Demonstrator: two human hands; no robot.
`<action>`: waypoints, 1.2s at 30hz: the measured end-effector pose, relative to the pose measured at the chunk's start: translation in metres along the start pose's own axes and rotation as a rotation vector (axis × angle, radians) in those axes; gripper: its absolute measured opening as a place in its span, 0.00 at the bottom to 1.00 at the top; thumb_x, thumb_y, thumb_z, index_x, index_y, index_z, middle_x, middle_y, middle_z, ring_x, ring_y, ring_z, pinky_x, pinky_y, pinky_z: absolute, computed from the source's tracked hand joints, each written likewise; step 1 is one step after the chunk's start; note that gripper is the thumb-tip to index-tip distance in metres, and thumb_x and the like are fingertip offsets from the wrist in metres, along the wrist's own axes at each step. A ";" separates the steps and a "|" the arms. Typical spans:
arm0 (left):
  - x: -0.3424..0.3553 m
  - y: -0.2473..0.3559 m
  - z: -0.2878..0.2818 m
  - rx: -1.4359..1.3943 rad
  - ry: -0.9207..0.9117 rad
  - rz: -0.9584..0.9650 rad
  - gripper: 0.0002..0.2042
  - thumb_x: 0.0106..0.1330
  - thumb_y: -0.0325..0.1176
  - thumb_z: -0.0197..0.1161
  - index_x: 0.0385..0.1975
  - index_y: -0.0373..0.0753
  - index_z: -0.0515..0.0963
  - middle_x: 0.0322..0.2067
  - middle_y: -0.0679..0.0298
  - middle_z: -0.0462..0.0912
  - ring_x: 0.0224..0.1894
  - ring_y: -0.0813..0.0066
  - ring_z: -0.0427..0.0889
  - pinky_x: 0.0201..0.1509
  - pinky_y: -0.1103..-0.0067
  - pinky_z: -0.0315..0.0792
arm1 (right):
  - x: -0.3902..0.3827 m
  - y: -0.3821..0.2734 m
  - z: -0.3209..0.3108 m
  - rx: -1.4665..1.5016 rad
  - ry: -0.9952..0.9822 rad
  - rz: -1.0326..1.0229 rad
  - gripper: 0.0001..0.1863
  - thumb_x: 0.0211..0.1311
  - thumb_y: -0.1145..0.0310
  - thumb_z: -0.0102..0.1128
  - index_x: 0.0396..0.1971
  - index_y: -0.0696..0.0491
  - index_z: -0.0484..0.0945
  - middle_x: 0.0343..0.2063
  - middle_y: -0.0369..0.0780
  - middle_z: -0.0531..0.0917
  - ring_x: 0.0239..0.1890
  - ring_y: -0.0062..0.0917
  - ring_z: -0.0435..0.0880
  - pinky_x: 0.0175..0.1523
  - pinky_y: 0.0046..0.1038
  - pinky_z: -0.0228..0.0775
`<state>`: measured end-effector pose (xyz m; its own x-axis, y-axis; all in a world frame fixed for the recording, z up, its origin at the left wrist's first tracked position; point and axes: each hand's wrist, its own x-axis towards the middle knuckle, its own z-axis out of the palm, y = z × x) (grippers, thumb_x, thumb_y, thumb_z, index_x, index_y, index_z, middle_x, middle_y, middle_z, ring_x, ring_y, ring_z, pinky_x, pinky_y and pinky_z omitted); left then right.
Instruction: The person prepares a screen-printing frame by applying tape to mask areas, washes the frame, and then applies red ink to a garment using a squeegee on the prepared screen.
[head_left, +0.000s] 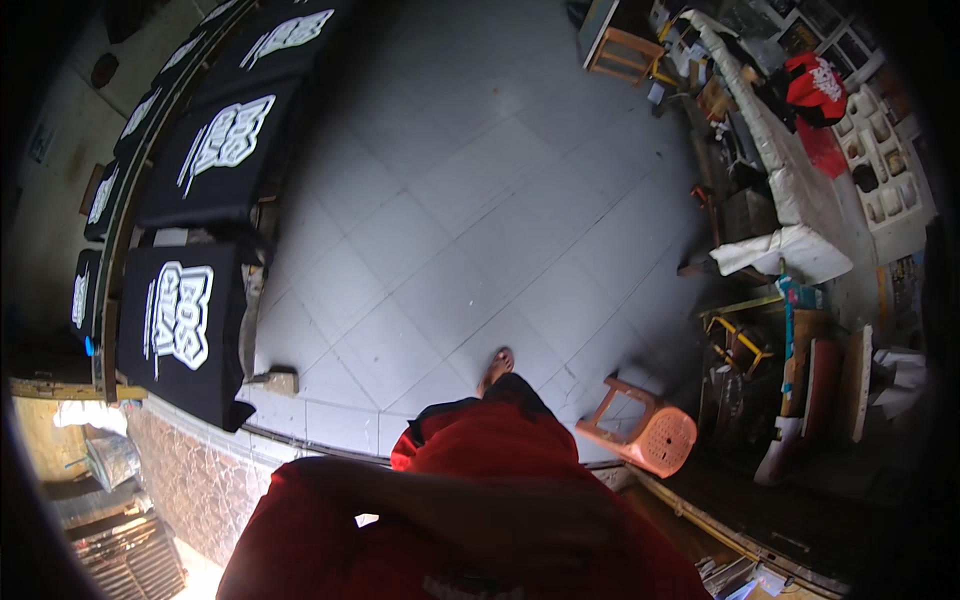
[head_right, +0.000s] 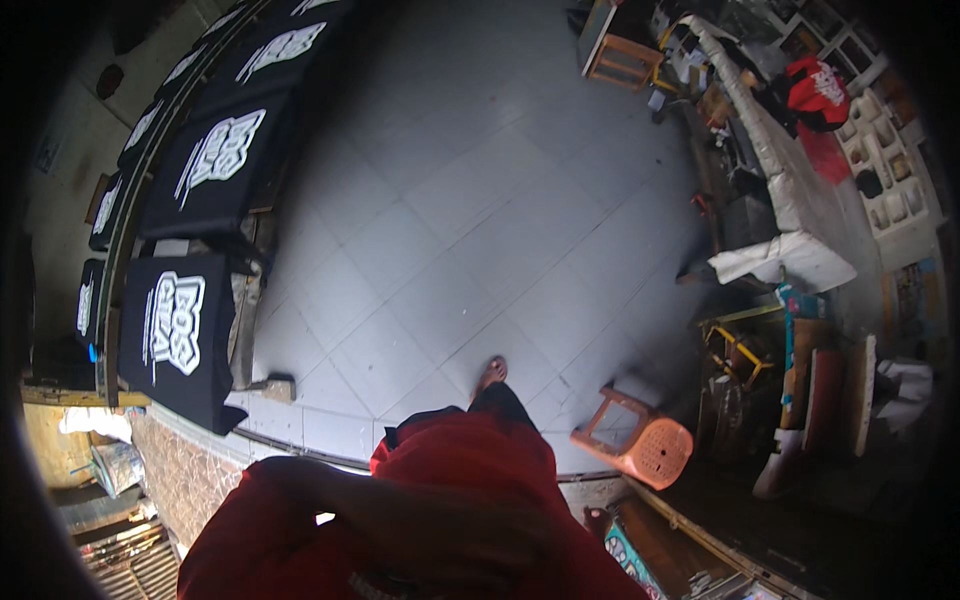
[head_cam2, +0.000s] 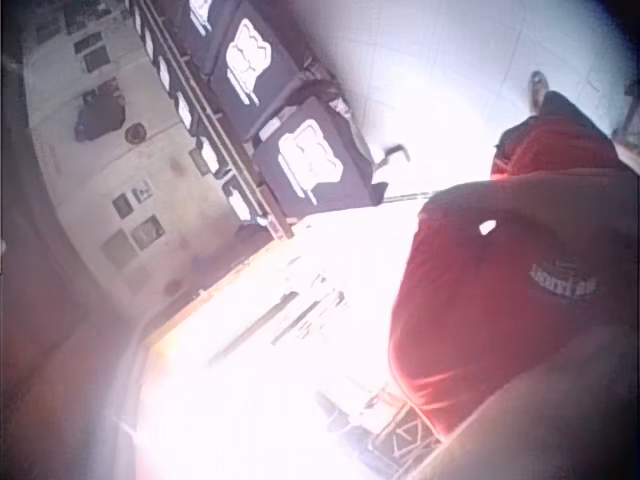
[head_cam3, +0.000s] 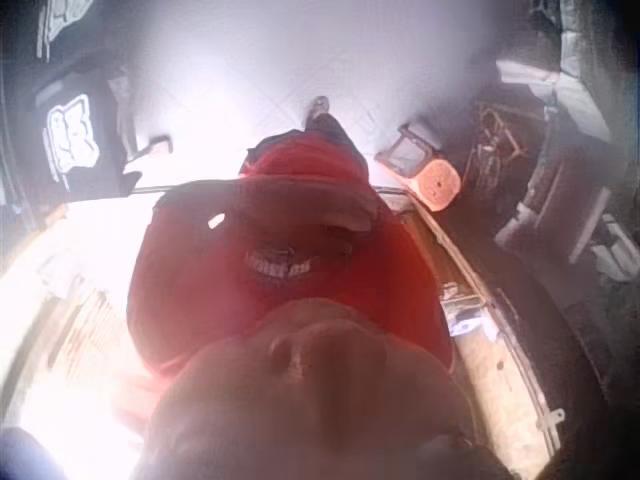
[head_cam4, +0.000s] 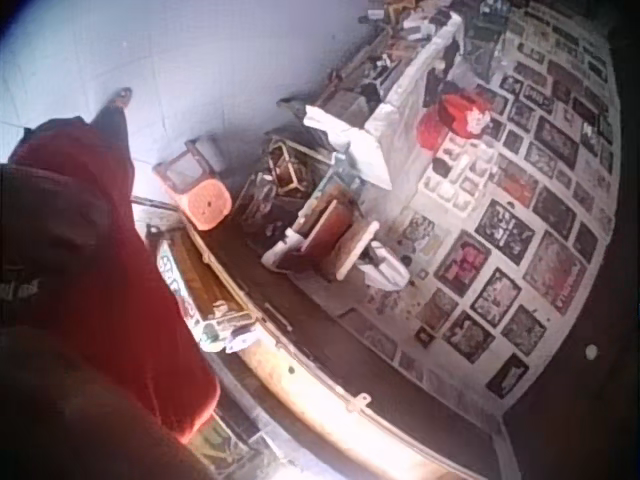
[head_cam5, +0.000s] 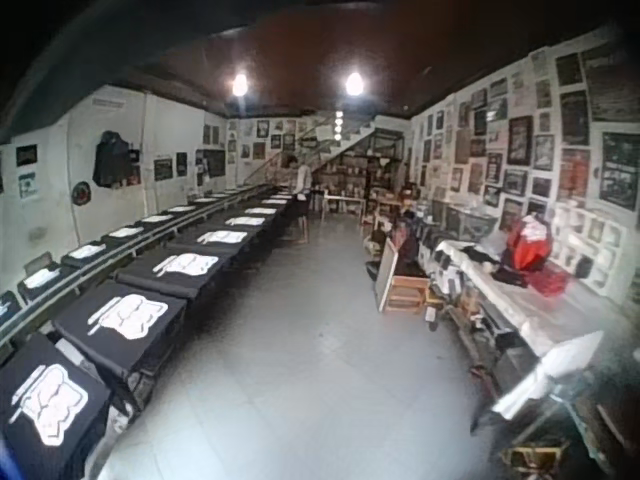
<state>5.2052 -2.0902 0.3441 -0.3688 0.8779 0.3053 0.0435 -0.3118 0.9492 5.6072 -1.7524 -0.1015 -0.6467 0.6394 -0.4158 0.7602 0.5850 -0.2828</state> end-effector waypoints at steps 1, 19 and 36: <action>0.017 0.000 -0.024 0.019 0.155 -0.084 0.05 0.58 0.26 0.54 0.32 0.34 0.71 0.31 0.58 0.74 0.34 0.66 0.75 0.42 0.76 0.69 | 0.062 -0.042 -0.016 0.078 0.117 -0.164 0.20 0.52 0.53 0.60 0.18 0.58 0.77 0.18 0.46 0.79 0.23 0.36 0.78 0.31 0.34 0.68; 0.047 -0.392 -0.578 0.432 0.505 -1.111 0.22 0.63 0.47 0.55 0.45 0.33 0.72 0.39 0.54 0.79 0.45 0.64 0.77 0.50 0.74 0.69 | 0.529 -0.557 -0.163 0.249 0.013 0.023 0.24 0.52 0.44 0.60 0.19 0.54 0.78 0.19 0.44 0.79 0.26 0.35 0.79 0.33 0.34 0.68; 0.424 -0.595 -0.978 1.004 -0.272 -1.212 0.24 0.65 0.52 0.44 0.43 0.34 0.68 0.39 0.49 0.74 0.40 0.55 0.75 0.43 0.63 0.68 | 0.751 -0.671 -0.291 0.671 0.469 0.729 0.22 0.51 0.49 0.62 0.17 0.55 0.77 0.18 0.42 0.80 0.22 0.29 0.77 0.29 0.35 0.67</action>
<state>4.1152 -1.8880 -0.1664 -0.4738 0.4879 -0.7331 0.4676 0.8448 0.2601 4.5929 -1.5191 0.0276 0.1203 0.9312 -0.3441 0.7571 -0.3103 -0.5750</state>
